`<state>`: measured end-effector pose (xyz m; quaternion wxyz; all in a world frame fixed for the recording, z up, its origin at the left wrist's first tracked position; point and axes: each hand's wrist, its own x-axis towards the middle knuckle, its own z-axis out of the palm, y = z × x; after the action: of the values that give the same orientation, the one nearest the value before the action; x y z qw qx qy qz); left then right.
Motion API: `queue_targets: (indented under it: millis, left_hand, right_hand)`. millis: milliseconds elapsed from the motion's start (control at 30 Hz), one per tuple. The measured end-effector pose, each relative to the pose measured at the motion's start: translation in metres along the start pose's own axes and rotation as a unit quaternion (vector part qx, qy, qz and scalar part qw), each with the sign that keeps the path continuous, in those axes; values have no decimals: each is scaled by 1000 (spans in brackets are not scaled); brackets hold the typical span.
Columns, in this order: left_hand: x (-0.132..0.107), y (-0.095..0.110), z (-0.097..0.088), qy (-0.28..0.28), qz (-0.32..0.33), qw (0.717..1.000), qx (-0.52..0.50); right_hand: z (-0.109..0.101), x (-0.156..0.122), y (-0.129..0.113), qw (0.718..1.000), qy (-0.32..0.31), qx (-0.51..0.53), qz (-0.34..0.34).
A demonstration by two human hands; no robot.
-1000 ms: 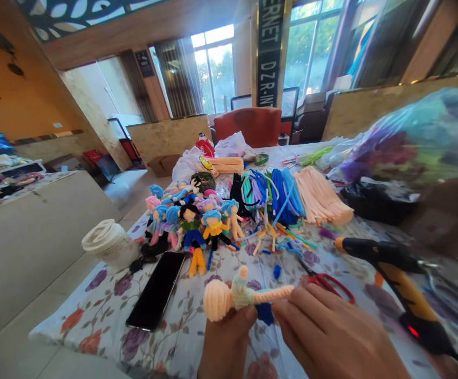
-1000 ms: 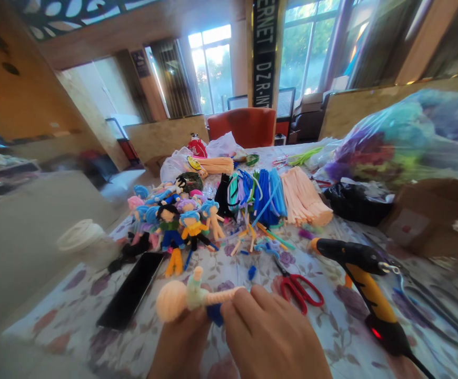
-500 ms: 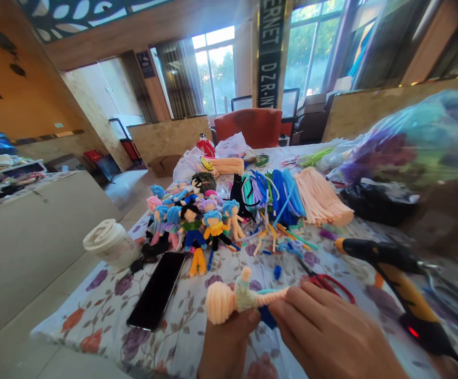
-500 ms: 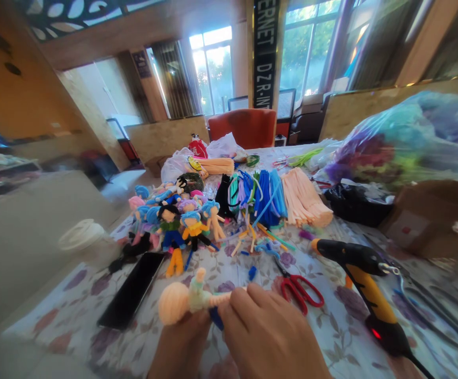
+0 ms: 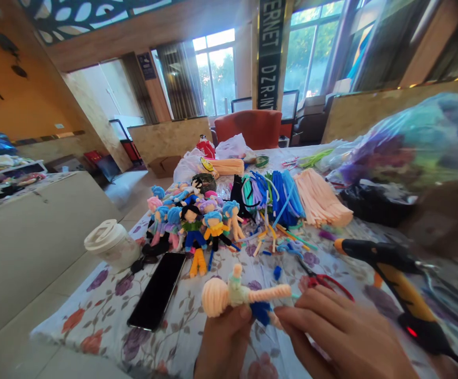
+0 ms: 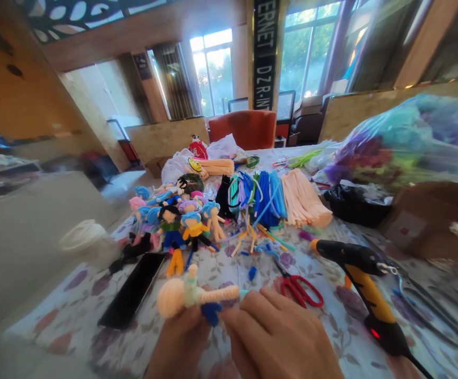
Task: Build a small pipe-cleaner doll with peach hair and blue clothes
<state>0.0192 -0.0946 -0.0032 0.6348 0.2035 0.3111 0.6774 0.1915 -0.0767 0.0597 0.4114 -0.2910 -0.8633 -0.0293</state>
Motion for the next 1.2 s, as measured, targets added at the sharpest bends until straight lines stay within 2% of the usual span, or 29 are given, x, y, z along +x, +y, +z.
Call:
queue_targets:
  millis: [267, 467, 600, 767, 867, 1000, 1100, 1200]
  left_hand:
    - [-4, 5, 11, -22, -10, 1000, 5]
    - [-4, -3, 9, -14, -11, 1000, 7]
    - [-5, -9, 6, -10, -21, 1000, 7]
    - [-5, -8, 1, 6, -16, 1000, -6]
    - [-4, -8, 3, 17, -7, 999, -26]
    - [-4, -10, 6, 3, 1, 997, -81]
    - [-3, -11, 6, 1, 5, 995, -95]
    - [-2, -12, 5, -5, -3, 996, -92]
  right_hand:
    - [6, 3, -3, 999, 20, -26, -19]
    - [4, 7, -8, 996, 31, -83, -28]
    - [6, 3, -9, 991, 21, -123, -43]
    - [12, -3, -10, 986, -10, -156, -62]
    - [16, -5, -9, 990, -9, -130, -50]
    - [18, -8, -6, 999, 28, -7, -16]
    - [18, -11, -6, 996, 47, 71, 25]
    - [19, -14, -8, 992, 50, 83, 77]
